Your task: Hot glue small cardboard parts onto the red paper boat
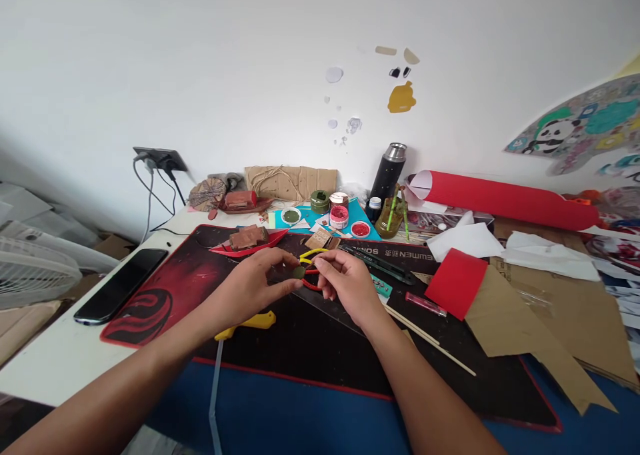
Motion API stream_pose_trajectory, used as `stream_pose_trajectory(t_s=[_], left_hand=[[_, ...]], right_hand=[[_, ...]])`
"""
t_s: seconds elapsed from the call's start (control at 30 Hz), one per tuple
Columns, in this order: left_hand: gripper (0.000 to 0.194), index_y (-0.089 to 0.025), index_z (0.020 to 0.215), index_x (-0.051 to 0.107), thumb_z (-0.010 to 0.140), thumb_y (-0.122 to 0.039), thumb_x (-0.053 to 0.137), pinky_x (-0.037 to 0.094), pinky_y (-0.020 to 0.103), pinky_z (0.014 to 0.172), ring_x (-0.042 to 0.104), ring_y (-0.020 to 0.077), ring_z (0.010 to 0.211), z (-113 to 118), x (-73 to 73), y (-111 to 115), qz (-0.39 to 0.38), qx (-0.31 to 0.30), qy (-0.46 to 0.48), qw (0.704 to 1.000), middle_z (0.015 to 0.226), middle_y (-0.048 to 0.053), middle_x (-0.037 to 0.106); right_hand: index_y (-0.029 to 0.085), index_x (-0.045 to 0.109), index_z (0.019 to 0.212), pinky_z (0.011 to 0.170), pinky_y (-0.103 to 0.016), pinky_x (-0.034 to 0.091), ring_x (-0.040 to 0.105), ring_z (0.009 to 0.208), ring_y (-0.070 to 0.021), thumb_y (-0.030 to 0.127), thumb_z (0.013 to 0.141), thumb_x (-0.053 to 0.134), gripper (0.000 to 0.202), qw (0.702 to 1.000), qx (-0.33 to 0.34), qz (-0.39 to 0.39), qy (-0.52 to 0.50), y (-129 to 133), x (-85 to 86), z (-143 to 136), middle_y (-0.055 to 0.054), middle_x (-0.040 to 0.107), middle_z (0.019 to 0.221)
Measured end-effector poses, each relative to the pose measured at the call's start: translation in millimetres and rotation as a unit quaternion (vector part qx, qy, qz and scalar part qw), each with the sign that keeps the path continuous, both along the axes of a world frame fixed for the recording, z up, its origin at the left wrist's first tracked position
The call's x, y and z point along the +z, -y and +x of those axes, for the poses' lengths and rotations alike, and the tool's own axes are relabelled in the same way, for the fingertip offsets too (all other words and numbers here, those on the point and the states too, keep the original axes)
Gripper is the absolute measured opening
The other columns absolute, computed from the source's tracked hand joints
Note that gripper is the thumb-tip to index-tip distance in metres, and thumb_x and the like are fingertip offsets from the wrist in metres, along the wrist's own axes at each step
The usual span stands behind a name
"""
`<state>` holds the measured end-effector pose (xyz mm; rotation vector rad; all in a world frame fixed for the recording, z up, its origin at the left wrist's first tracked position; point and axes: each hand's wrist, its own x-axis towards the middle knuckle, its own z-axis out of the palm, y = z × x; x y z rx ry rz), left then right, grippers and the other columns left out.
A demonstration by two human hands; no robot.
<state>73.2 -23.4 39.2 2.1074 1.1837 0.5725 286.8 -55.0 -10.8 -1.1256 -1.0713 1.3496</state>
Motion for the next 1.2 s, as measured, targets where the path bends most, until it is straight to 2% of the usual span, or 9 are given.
stream_pose_trajectory(t_s=[0.23,0.5,0.57,0.67,0.77,0.87,1.0,1.2], left_hand=[[0.034,-0.024,0.105,0.076,0.090,-0.055,0.070,0.055,0.041,0.090,0.069,0.0268,0.096,0,-6.0,-2,0.033,-0.006,-0.021,0.999,0.106,0.007,0.077],[0.036,-0.025,0.105,0.076,0.091,-0.056,0.068,0.056,0.038,0.085,0.071,0.0269,0.097,-4,0.3,1,0.016,0.015,-0.014,1.000,0.108,0.006,0.079],[0.039,-0.025,0.107,0.076,0.090,-0.060,0.069,0.056,0.037,0.083,0.071,0.0264,0.095,-15,2.2,3,0.000,0.035,-0.003,0.999,0.106,0.005,0.080],[0.050,-0.025,0.108,0.076,0.086,-0.069,0.071,0.057,0.036,0.084,0.072,0.0270,0.094,-44,4.3,5,-0.028,0.092,0.038,0.995,0.104,0.005,0.080],[0.056,-0.024,0.114,0.075,0.084,-0.072,0.075,0.055,0.035,0.091,0.071,0.0282,0.104,-81,5.6,4,-0.039,0.196,0.072,0.977,0.111,0.004,0.081],[0.051,-0.023,0.116,0.075,0.091,-0.067,0.074,0.051,0.030,0.094,0.068,0.0251,0.107,-113,4.8,-3,-0.037,0.278,0.063,0.958,0.112,-0.001,0.081],[0.047,-0.023,0.110,0.076,0.091,-0.066,0.074,0.050,0.026,0.087,0.067,0.0220,0.098,-137,-0.4,-16,-0.037,0.281,0.049,0.958,0.101,-0.005,0.080],[0.056,-0.020,0.114,0.075,0.091,-0.071,0.071,0.049,0.025,0.083,0.067,0.0220,0.097,-148,-9.6,-31,-0.022,0.268,0.045,0.962,0.100,-0.003,0.080]], right_hand=[[0.020,0.073,0.096,0.044,-0.024,0.038,0.054,0.046,-0.0113,0.057,0.086,0.078,0.039,1.000,0.006,0.009,0.001,1,1.4,0,0.002,0.066,0.062],[0.020,0.072,0.098,0.042,-0.024,0.037,0.054,0.045,-0.0112,0.058,0.087,0.077,0.040,1.000,0.016,0.007,-0.003,2,2.5,-1,0.001,0.067,0.065],[0.020,0.072,0.097,0.043,-0.024,0.038,0.054,0.045,-0.0115,0.059,0.088,0.076,0.040,1.000,0.015,0.009,0.000,2,2.7,-1,0.002,0.067,0.065],[0.021,0.072,0.096,0.043,-0.025,0.038,0.054,0.045,-0.0117,0.060,0.089,0.075,0.040,1.000,0.015,0.007,0.012,2,1.3,-1,0.001,0.067,0.065],[0.021,0.073,0.095,0.044,-0.025,0.039,0.055,0.046,-0.0119,0.059,0.091,0.074,0.039,0.999,0.018,0.012,0.038,3,-2.4,-3,0.001,0.067,0.066],[0.021,0.073,0.095,0.046,-0.026,0.040,0.055,0.046,-0.0119,0.058,0.093,0.073,0.037,0.997,0.025,0.019,0.067,6,-6.6,-8,0.001,0.067,0.066],[0.021,0.073,0.095,0.046,-0.026,0.040,0.055,0.046,-0.0120,0.060,0.093,0.072,0.039,0.995,0.034,0.018,0.088,8,-10.2,-19,0.001,0.066,0.064],[0.019,0.072,0.095,0.044,-0.023,0.039,0.059,0.047,-0.0116,0.059,0.091,0.073,0.040,0.994,0.037,-0.002,0.106,-1,-11.0,-31,0.001,0.068,0.067]])
